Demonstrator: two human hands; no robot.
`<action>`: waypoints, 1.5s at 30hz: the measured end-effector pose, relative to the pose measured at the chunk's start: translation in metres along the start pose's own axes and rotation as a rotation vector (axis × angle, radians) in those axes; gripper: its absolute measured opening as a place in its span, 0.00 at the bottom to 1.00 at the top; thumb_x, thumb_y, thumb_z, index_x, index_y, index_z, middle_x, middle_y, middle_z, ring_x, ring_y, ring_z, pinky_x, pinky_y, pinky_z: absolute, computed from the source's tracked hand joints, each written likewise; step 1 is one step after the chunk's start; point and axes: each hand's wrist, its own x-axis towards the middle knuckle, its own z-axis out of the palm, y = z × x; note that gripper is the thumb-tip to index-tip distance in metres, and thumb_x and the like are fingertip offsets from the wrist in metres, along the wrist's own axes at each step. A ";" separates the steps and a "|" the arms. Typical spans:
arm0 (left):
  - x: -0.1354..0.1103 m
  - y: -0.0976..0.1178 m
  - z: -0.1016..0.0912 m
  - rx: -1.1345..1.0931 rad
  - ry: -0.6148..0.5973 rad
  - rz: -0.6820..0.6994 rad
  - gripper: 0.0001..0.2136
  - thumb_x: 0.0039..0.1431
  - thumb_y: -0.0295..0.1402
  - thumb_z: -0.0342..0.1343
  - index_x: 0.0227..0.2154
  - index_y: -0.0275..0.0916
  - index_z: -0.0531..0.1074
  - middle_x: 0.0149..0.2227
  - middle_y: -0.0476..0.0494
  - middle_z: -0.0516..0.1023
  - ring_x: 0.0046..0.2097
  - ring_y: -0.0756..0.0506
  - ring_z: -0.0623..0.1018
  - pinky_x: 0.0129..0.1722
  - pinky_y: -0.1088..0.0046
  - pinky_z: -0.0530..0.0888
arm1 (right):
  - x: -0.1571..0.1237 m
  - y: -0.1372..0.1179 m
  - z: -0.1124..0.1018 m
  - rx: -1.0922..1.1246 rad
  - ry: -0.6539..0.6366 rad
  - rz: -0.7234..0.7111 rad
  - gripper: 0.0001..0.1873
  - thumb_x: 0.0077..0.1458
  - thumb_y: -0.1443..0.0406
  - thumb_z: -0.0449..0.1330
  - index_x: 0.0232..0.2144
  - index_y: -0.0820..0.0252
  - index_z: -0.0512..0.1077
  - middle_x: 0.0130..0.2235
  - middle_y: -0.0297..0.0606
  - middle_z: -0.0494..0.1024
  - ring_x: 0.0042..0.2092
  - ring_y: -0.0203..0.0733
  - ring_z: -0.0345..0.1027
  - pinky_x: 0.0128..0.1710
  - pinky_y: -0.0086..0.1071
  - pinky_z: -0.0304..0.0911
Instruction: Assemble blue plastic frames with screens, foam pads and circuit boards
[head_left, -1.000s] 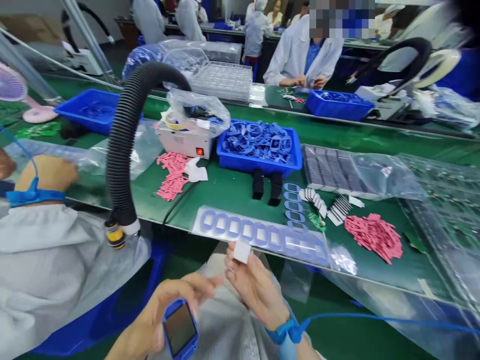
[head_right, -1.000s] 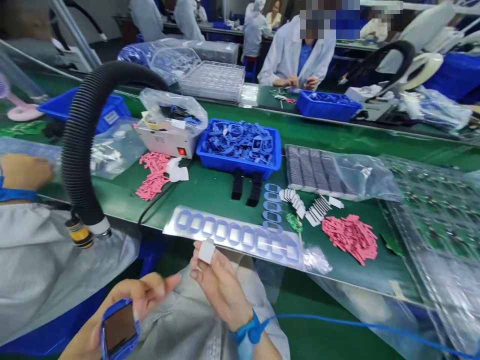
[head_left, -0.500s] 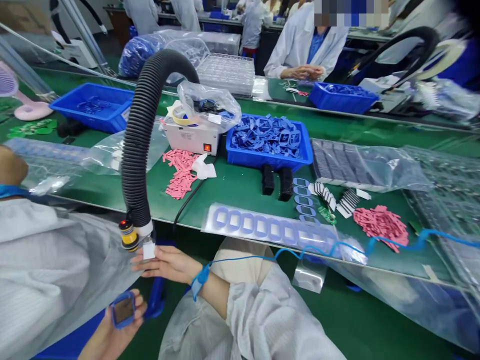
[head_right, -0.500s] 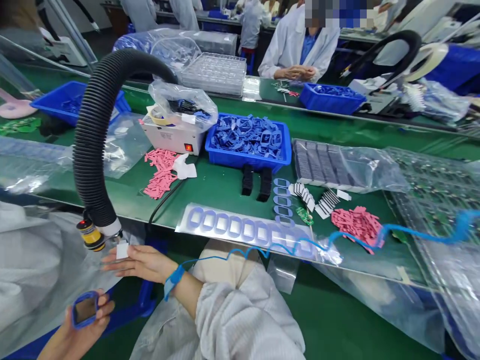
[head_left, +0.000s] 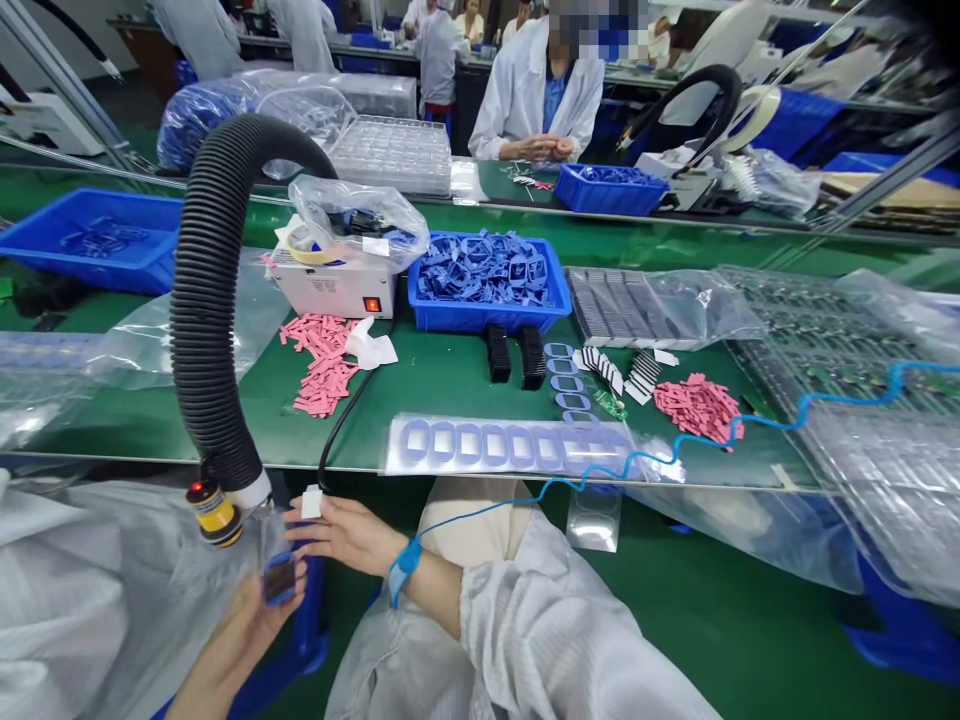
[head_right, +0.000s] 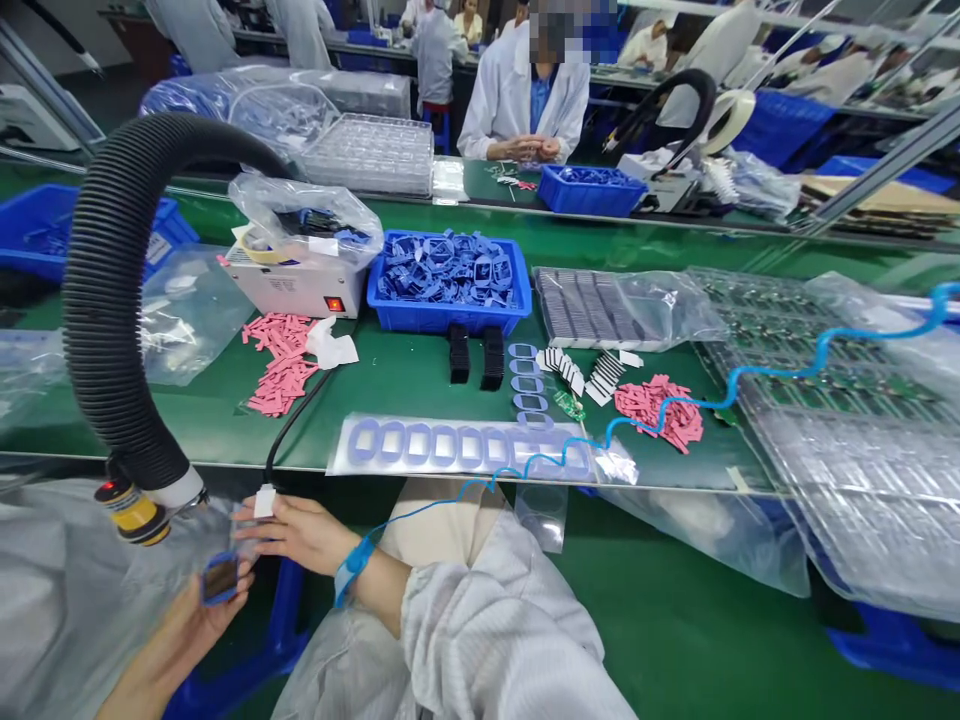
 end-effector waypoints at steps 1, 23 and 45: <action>-0.009 0.001 -0.006 -0.002 0.019 0.020 0.18 0.29 0.35 0.75 0.28 0.37 0.80 0.27 0.47 0.84 0.27 0.46 0.81 0.28 0.79 0.81 | 0.001 -0.001 0.007 0.019 -0.037 0.014 0.19 0.60 0.55 0.56 0.48 0.60 0.70 0.51 0.42 0.73 0.47 0.38 0.71 0.47 0.34 0.62; 0.003 -0.016 0.051 0.047 -0.069 -0.039 0.09 0.47 0.28 0.67 0.33 0.38 0.80 0.35 0.44 0.85 0.34 0.45 0.84 0.34 0.77 0.81 | -0.178 -0.064 0.041 0.023 0.204 -0.143 0.25 0.45 0.55 0.69 0.43 0.63 0.75 0.37 0.40 0.77 0.37 0.36 0.71 0.36 0.29 0.65; -0.095 -0.095 0.265 -0.042 -0.749 -0.131 0.14 0.52 0.41 0.63 0.41 0.45 0.79 0.40 0.48 0.84 0.41 0.50 0.80 0.43 0.80 0.74 | -0.276 -0.139 0.030 -0.218 0.384 -0.731 0.16 0.57 0.49 0.53 0.30 0.52 0.70 0.24 0.32 0.59 0.25 0.35 0.56 0.19 0.27 0.52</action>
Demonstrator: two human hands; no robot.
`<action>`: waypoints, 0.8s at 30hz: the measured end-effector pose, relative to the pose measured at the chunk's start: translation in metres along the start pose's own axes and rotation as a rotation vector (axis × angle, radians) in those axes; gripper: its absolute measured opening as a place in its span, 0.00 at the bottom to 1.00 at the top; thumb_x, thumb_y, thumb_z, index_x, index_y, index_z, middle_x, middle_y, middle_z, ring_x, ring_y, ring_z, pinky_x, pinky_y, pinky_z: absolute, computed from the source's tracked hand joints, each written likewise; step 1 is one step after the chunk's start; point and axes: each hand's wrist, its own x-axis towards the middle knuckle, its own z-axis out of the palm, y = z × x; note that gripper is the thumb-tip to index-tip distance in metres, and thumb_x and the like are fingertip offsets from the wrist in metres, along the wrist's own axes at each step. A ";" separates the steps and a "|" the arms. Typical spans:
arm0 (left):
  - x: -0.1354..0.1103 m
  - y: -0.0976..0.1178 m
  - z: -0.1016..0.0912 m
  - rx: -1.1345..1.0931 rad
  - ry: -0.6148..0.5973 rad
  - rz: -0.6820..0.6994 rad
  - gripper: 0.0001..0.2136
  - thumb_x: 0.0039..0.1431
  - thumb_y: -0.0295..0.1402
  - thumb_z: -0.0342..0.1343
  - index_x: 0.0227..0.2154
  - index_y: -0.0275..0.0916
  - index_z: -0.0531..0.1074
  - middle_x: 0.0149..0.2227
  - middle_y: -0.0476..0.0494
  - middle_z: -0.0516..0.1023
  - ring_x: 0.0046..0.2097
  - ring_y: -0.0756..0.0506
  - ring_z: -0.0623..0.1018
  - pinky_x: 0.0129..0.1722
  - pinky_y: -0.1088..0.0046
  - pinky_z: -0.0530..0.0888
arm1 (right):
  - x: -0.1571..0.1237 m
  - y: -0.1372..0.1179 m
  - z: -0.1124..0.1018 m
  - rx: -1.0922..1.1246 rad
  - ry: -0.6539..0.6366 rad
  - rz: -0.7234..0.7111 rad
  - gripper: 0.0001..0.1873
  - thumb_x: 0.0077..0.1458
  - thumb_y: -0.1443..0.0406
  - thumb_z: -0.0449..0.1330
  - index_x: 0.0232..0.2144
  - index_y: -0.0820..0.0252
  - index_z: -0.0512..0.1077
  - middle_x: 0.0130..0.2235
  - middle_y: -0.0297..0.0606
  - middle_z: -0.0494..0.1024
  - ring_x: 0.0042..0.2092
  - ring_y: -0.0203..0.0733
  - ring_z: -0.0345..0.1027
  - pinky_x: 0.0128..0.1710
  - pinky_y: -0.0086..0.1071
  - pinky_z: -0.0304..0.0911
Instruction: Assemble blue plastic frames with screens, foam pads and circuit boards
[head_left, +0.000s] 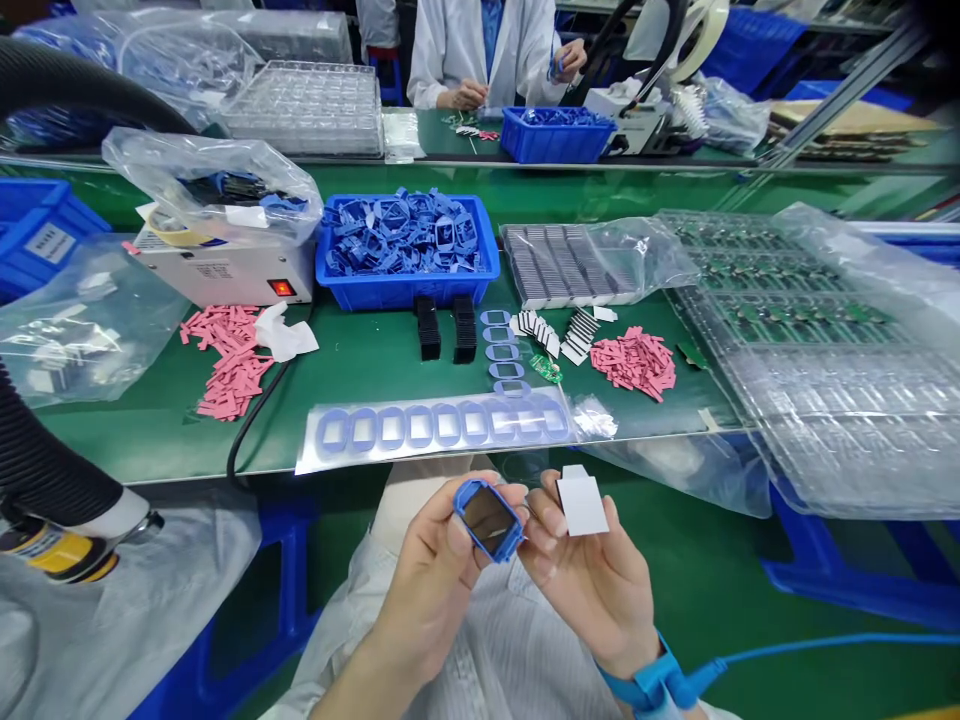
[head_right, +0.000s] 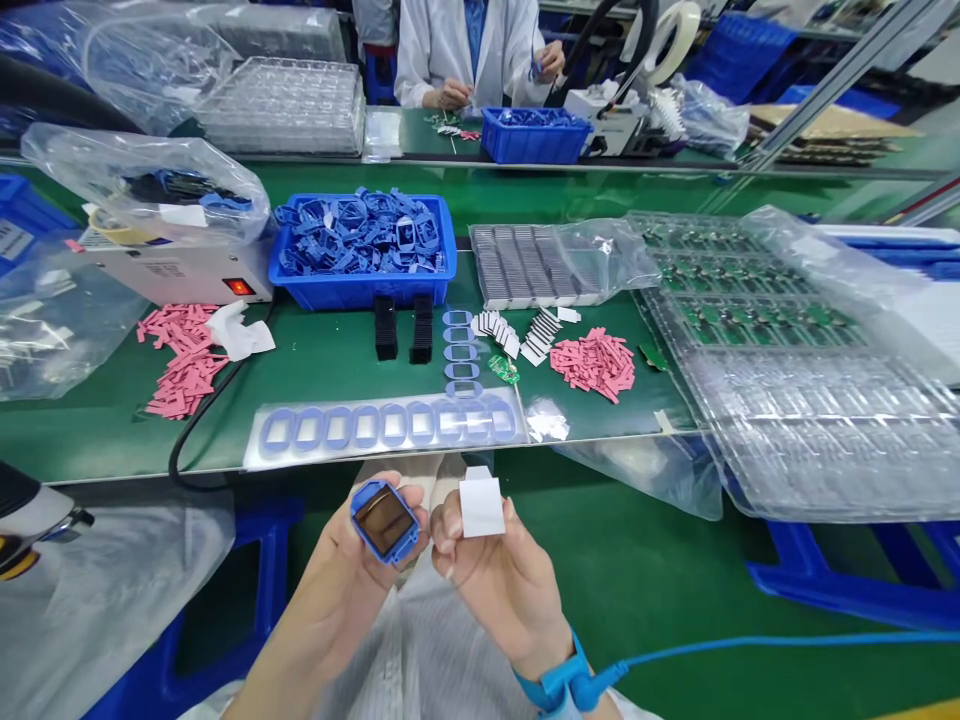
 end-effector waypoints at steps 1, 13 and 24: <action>0.001 -0.002 0.002 0.005 0.002 0.001 0.14 0.52 0.41 0.63 0.41 0.45 0.79 0.41 0.48 0.84 0.41 0.50 0.80 0.43 0.81 0.74 | 0.000 -0.002 -0.002 -0.035 0.014 -0.011 0.16 0.58 0.49 0.51 0.30 0.52 0.69 0.24 0.32 0.59 0.24 0.36 0.56 0.19 0.27 0.51; 0.009 -0.009 0.017 0.057 -0.018 0.002 0.13 0.52 0.38 0.63 0.41 0.46 0.78 0.42 0.51 0.84 0.42 0.50 0.81 0.43 0.79 0.75 | -0.012 -0.012 -0.007 -0.234 0.075 -0.206 0.15 0.59 0.49 0.50 0.34 0.50 0.67 0.25 0.34 0.66 0.27 0.38 0.62 0.24 0.30 0.59; 0.010 -0.012 0.020 0.168 0.019 0.039 0.14 0.48 0.39 0.66 0.40 0.48 0.79 0.44 0.47 0.83 0.45 0.45 0.81 0.44 0.74 0.75 | -0.021 -0.023 -0.011 -0.733 0.198 -0.769 0.11 0.57 0.60 0.59 0.42 0.55 0.73 0.32 0.40 0.76 0.35 0.45 0.68 0.35 0.42 0.63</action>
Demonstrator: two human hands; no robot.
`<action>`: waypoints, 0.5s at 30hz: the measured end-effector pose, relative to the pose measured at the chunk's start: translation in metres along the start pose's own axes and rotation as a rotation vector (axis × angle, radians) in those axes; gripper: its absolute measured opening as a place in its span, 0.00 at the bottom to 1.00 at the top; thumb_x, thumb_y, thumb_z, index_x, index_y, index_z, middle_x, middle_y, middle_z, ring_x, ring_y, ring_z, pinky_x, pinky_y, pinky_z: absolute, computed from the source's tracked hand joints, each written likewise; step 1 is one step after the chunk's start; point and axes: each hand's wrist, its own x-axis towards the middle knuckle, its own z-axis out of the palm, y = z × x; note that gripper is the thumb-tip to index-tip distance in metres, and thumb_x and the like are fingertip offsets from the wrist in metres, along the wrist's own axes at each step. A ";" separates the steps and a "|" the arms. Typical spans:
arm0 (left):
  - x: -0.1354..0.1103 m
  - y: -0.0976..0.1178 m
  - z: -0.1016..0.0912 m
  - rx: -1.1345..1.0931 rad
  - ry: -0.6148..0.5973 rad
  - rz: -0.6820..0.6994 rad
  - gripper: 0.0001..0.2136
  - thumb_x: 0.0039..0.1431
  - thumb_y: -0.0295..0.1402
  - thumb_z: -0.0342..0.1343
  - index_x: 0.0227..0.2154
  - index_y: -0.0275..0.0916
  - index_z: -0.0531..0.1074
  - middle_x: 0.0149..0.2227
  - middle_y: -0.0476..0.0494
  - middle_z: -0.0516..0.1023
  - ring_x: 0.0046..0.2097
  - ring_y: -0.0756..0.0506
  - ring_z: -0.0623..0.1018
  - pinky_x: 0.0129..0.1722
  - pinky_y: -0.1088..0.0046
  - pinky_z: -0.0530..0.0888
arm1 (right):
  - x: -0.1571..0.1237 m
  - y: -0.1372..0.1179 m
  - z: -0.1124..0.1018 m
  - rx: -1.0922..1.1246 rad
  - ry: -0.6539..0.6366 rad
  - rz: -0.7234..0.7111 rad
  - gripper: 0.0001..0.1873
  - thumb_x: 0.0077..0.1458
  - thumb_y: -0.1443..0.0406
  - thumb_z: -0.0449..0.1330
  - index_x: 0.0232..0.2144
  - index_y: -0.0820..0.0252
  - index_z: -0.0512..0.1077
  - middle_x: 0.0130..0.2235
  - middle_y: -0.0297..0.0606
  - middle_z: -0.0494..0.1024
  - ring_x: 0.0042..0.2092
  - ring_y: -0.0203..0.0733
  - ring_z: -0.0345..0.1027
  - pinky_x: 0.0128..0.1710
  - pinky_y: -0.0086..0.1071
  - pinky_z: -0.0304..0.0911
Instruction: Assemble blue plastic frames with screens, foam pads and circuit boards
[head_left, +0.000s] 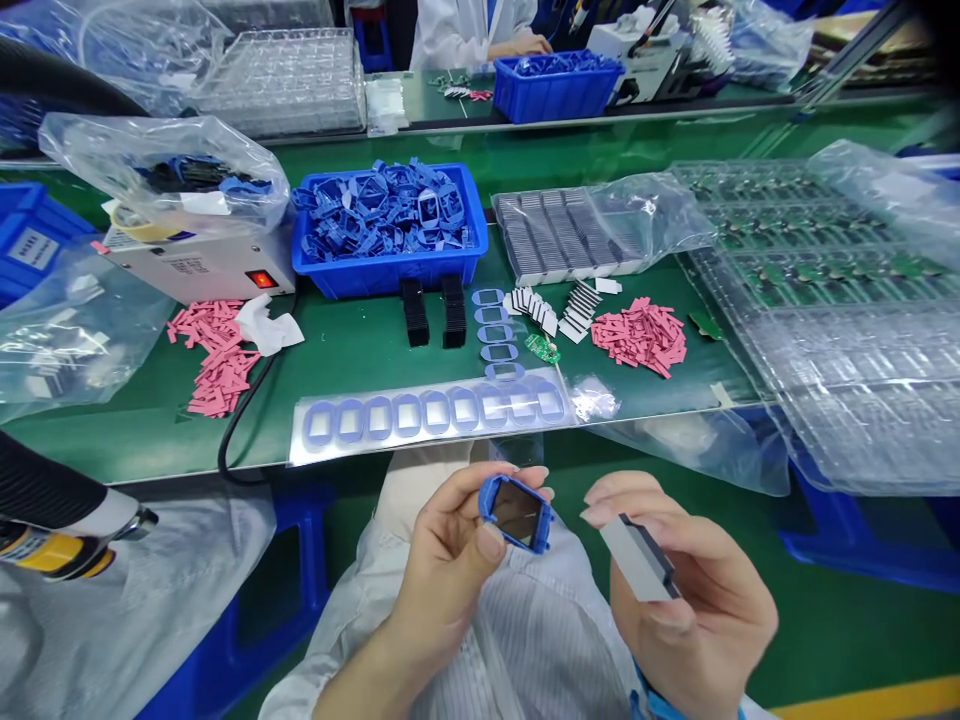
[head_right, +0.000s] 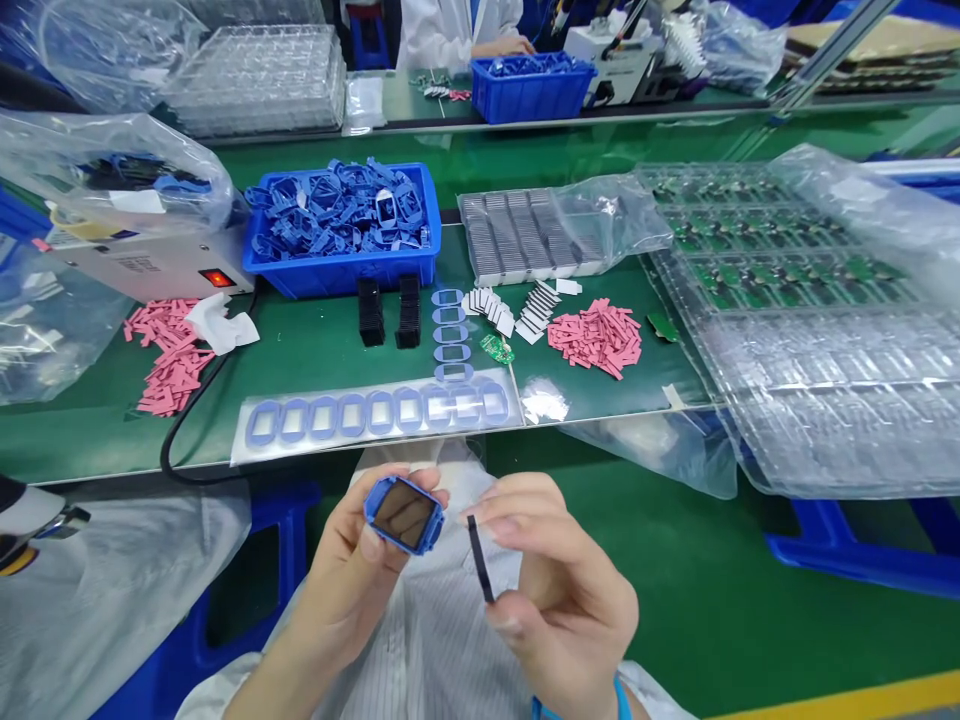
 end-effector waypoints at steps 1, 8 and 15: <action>0.000 0.000 0.000 0.010 -0.001 0.004 0.14 0.48 0.39 0.66 0.40 0.48 0.79 0.44 0.47 0.83 0.45 0.45 0.81 0.44 0.74 0.76 | 0.000 0.000 0.001 -0.018 0.023 -0.013 0.11 0.57 0.60 0.60 0.42 0.56 0.73 0.32 0.40 0.77 0.36 0.46 0.68 0.35 0.43 0.63; 0.002 -0.004 0.000 0.024 -0.027 0.010 0.14 0.49 0.39 0.65 0.40 0.49 0.78 0.45 0.49 0.83 0.45 0.47 0.81 0.44 0.77 0.75 | 0.002 0.001 0.000 -0.156 -0.044 -0.157 0.14 0.56 0.65 0.61 0.46 0.60 0.73 0.36 0.40 0.79 0.38 0.46 0.71 0.38 0.44 0.65; 0.003 -0.009 -0.002 0.079 -0.028 0.052 0.13 0.48 0.36 0.66 0.39 0.48 0.79 0.46 0.46 0.82 0.45 0.46 0.81 0.44 0.77 0.75 | 0.003 -0.003 -0.009 -0.612 -0.172 -0.255 0.10 0.52 0.69 0.64 0.38 0.56 0.76 0.37 0.36 0.81 0.44 0.48 0.73 0.48 0.49 0.63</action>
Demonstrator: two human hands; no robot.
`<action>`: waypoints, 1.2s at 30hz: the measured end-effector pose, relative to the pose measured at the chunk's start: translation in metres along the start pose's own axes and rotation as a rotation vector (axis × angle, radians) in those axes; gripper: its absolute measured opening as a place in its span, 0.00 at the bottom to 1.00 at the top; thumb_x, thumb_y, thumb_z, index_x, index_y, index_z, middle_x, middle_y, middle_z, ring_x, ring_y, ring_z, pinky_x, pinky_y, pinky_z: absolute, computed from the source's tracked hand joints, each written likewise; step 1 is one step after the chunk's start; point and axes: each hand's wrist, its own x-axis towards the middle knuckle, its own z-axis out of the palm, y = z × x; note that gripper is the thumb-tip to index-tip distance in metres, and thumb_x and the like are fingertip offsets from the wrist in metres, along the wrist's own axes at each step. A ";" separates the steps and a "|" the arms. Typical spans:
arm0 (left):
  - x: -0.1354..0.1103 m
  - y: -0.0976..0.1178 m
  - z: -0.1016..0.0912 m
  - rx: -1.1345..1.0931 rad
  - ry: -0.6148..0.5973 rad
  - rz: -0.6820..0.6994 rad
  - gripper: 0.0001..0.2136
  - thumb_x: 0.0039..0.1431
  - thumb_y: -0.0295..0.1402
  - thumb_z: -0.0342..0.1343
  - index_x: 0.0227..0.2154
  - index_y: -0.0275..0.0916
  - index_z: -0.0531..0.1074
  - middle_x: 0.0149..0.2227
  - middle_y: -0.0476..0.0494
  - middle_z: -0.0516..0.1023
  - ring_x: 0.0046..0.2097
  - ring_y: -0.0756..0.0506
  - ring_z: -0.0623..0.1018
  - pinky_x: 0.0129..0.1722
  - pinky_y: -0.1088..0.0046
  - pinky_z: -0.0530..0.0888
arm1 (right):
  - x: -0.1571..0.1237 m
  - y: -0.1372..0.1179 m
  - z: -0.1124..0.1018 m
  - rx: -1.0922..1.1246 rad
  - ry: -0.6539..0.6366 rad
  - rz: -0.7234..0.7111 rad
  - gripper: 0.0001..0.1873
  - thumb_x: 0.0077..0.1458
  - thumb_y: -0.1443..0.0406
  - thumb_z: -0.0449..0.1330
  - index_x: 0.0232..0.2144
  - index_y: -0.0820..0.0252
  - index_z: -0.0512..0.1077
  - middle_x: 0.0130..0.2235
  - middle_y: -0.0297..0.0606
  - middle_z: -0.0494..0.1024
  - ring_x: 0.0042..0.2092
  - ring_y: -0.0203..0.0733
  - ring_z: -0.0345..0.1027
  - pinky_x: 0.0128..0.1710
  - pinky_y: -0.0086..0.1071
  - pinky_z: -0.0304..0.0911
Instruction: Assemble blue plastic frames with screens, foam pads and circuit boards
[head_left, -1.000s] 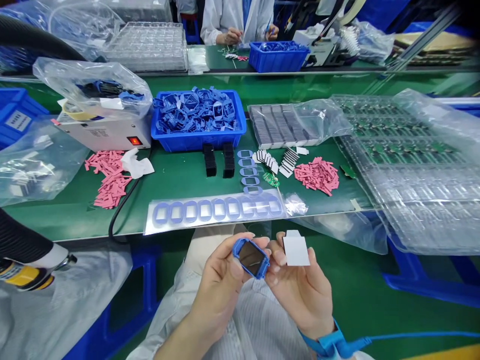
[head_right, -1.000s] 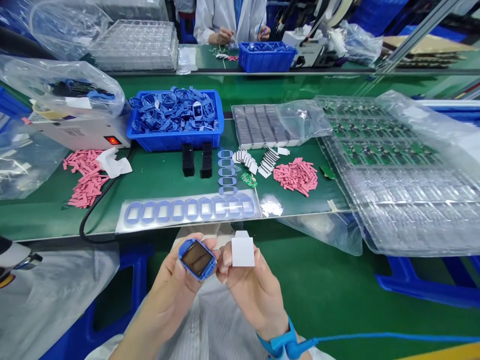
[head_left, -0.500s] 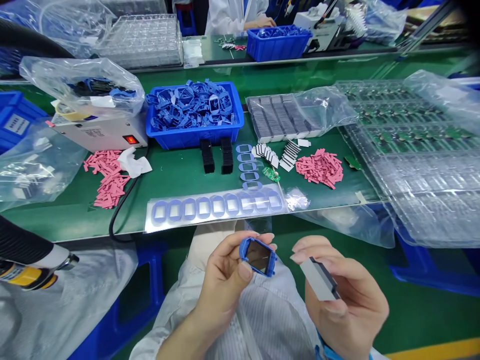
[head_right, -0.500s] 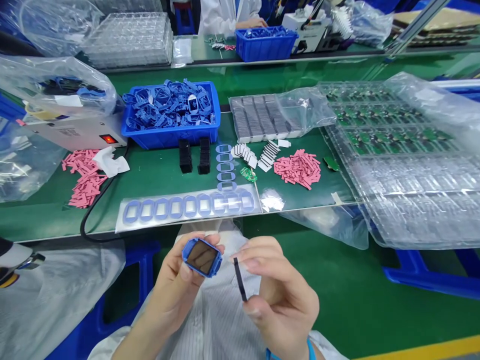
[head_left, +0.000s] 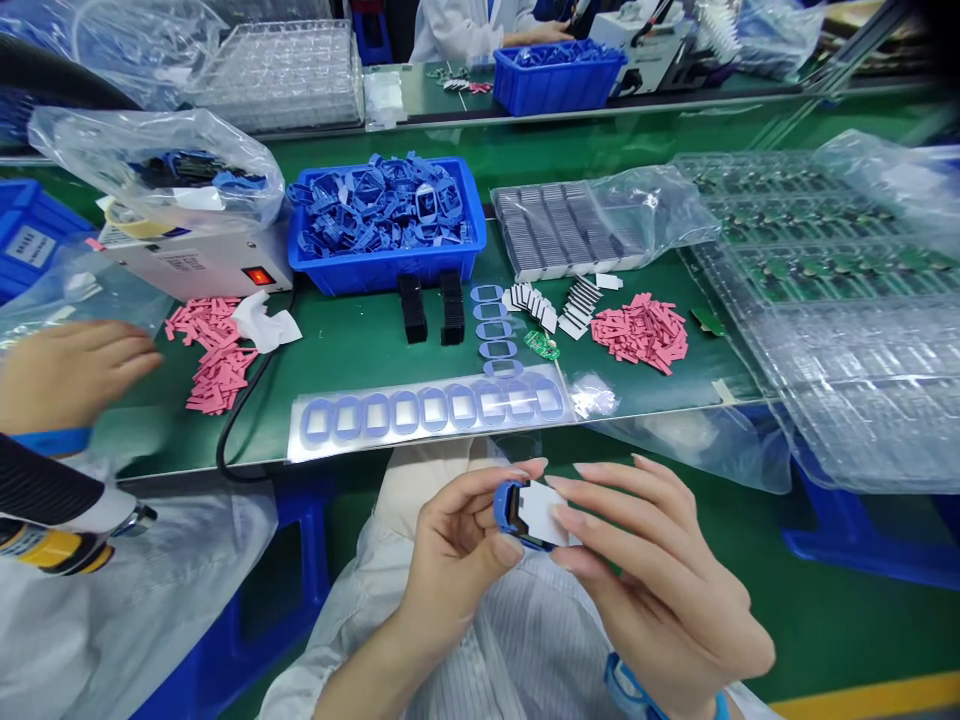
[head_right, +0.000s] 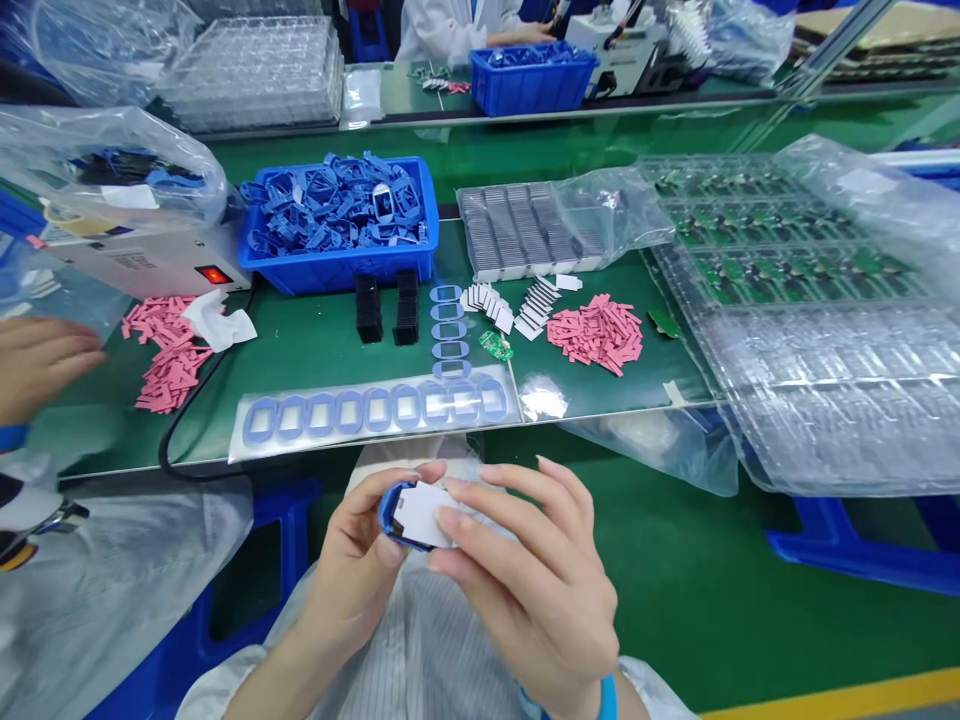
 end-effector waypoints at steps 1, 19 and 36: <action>0.000 -0.001 0.000 0.000 0.000 0.001 0.13 0.48 0.36 0.66 0.39 0.48 0.79 0.46 0.46 0.82 0.46 0.45 0.81 0.44 0.76 0.75 | 0.000 -0.001 -0.001 -0.047 -0.016 -0.005 0.08 0.52 0.68 0.64 0.37 0.55 0.77 0.37 0.35 0.81 0.43 0.47 0.73 0.50 0.49 0.62; 0.002 -0.015 -0.002 -0.212 0.176 -0.290 0.16 0.44 0.41 0.68 0.38 0.43 0.80 0.37 0.44 0.84 0.39 0.46 0.81 0.39 0.77 0.76 | -0.006 -0.006 0.005 -0.248 -0.146 -0.065 0.18 0.64 0.59 0.48 0.45 0.56 0.75 0.52 0.42 0.75 0.57 0.50 0.63 0.62 0.53 0.42; -0.003 -0.009 -0.029 -0.393 0.274 -0.356 0.09 0.53 0.29 0.63 0.37 0.44 0.81 0.40 0.45 0.85 0.40 0.47 0.83 0.37 0.79 0.80 | 0.040 0.180 -0.022 -0.577 0.024 0.269 0.19 0.53 0.51 0.59 0.26 0.59 0.77 0.28 0.41 0.79 0.31 0.46 0.65 0.32 0.37 0.57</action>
